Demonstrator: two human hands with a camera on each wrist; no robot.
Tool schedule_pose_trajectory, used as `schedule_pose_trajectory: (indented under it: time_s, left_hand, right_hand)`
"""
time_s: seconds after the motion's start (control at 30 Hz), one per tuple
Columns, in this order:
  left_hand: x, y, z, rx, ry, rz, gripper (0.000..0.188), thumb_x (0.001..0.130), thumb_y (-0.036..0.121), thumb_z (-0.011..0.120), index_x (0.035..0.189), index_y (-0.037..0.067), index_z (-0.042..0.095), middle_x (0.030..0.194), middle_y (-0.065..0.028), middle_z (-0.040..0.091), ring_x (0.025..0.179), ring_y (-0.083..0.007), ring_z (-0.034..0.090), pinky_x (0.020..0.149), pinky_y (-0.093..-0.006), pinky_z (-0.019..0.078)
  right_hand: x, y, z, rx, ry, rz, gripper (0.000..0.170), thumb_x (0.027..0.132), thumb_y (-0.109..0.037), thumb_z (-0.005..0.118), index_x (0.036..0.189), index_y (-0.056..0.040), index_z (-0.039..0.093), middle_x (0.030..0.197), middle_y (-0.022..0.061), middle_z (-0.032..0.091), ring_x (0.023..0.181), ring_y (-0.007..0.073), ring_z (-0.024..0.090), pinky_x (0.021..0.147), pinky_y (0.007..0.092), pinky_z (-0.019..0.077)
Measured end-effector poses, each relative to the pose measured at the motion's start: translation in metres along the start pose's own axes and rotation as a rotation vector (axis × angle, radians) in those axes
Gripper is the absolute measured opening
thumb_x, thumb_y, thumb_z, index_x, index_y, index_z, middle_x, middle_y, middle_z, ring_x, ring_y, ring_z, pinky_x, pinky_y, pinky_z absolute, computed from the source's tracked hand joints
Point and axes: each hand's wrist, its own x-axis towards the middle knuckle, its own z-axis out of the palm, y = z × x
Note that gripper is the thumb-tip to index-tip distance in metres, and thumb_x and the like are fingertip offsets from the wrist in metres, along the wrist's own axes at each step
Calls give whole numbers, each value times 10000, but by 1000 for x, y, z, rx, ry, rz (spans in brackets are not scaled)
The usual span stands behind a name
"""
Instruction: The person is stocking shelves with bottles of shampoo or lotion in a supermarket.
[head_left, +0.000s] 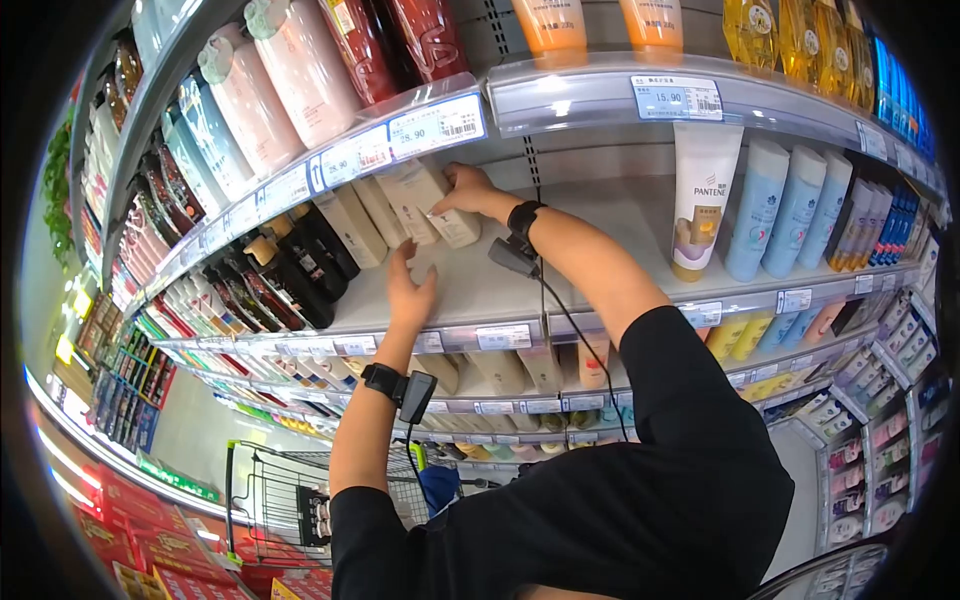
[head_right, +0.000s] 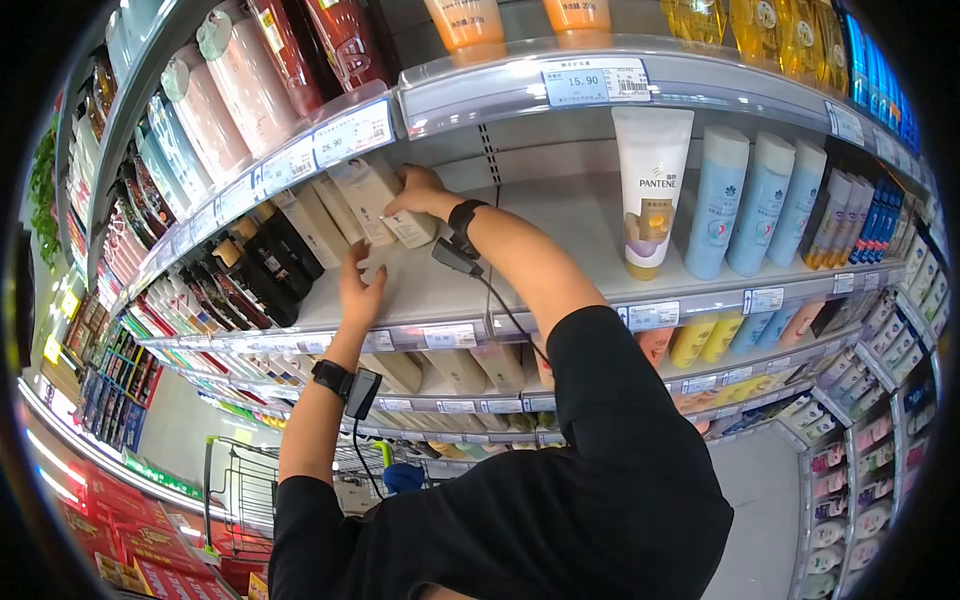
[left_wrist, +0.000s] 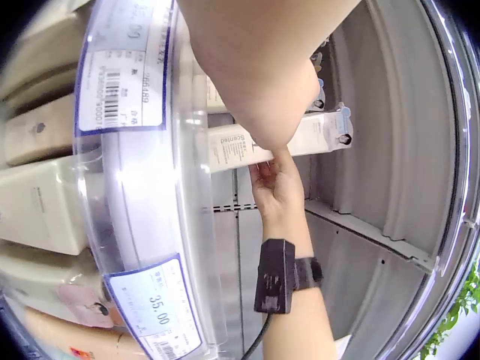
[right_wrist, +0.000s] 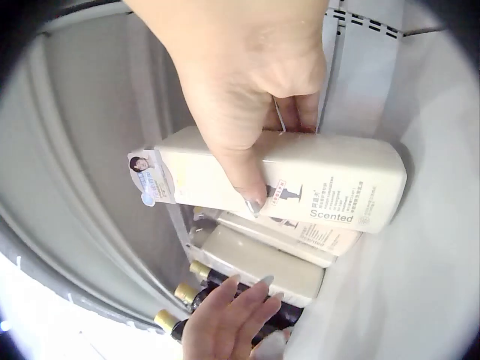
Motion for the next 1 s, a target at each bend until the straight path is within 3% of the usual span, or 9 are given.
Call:
schedule_pose_trajectory:
  time_s: [0.13, 0.17, 0.3, 0.4, 0.53, 0.67, 0.83, 1.0]
  left_hand:
    - [12, 9, 3, -285, 72, -230, 590, 751, 155, 693, 1255, -1, 429, 1211, -186, 532, 1114, -276, 524, 884, -380, 430]
    - [14, 14, 2, -328, 54, -232, 569, 790, 180, 679, 1257, -19, 422, 1207, -174, 541, 1099, -252, 533, 873, -346, 435]
    - [28, 47, -18, -789, -273, -383, 514, 848, 210, 627, 1232, -62, 421, 1119, -146, 578, 1014, -204, 582, 846, -274, 453]
    - [22, 76, -33, -1016, -319, -628, 478, 860, 225, 605, 1202, -68, 443, 1093, -151, 586, 981, -198, 598, 845, -287, 469]
    - [0, 110, -51, -1208, -446, -732, 435, 862, 193, 579, 1187, -62, 444, 1080, -131, 592, 974, -192, 605, 838, -303, 489]
    - [-30, 137, -59, -1182, -410, -733, 468, 850, 194, 588, 1231, -20, 420, 1129, -98, 567, 1023, -182, 581, 872, -316, 471]
    - [-58, 132, -80, -1054, -463, -707, 555, 775, 144, 631, 1252, -18, 398, 1129, -95, 550, 1044, -185, 551, 901, -320, 448]
    - [-90, 138, -99, -1007, -506, -722, 630, 711, 83, 691, 1254, -17, 387, 1124, -97, 551, 1041, -187, 543, 922, -335, 430]
  right_hand:
    - [-27, -38, -16, 174, -67, 54, 584, 548, -261, 825, 1016, 20, 617, 944, 145, 658, 878, 219, 631, 777, 292, 488]
    - [-28, -42, -17, 209, -61, 78, 506, 594, -282, 798, 967, 23, 643, 914, 133, 662, 845, 206, 634, 753, 291, 492]
    - [-54, -74, -26, 545, -183, 232, 474, 657, -283, 763, 994, 23, 632, 926, 115, 665, 819, 182, 642, 730, 291, 499]
    - [-73, -87, -32, 673, -259, 341, 553, 627, -280, 782, 1034, 45, 598, 942, 135, 659, 828, 211, 653, 767, 321, 517]
    - [-102, -101, -29, 666, -335, 401, 457, 721, -330, 708, 1022, 3, 622, 909, 103, 657, 779, 175, 638, 721, 280, 487]
    - [-122, -109, -22, 622, -496, 338, 463, 730, -333, 701, 1009, 26, 616, 908, 121, 647, 829, 176, 614, 730, 266, 455]
    - [-148, -129, -21, 596, -558, 280, 600, 722, -327, 722, 1107, 92, 530, 1011, 163, 607, 919, 209, 588, 813, 306, 429]
    - [-147, -134, -8, 585, -620, 203, 572, 739, -305, 718, 1131, 66, 528, 1030, 147, 604, 941, 204, 582, 829, 312, 433]
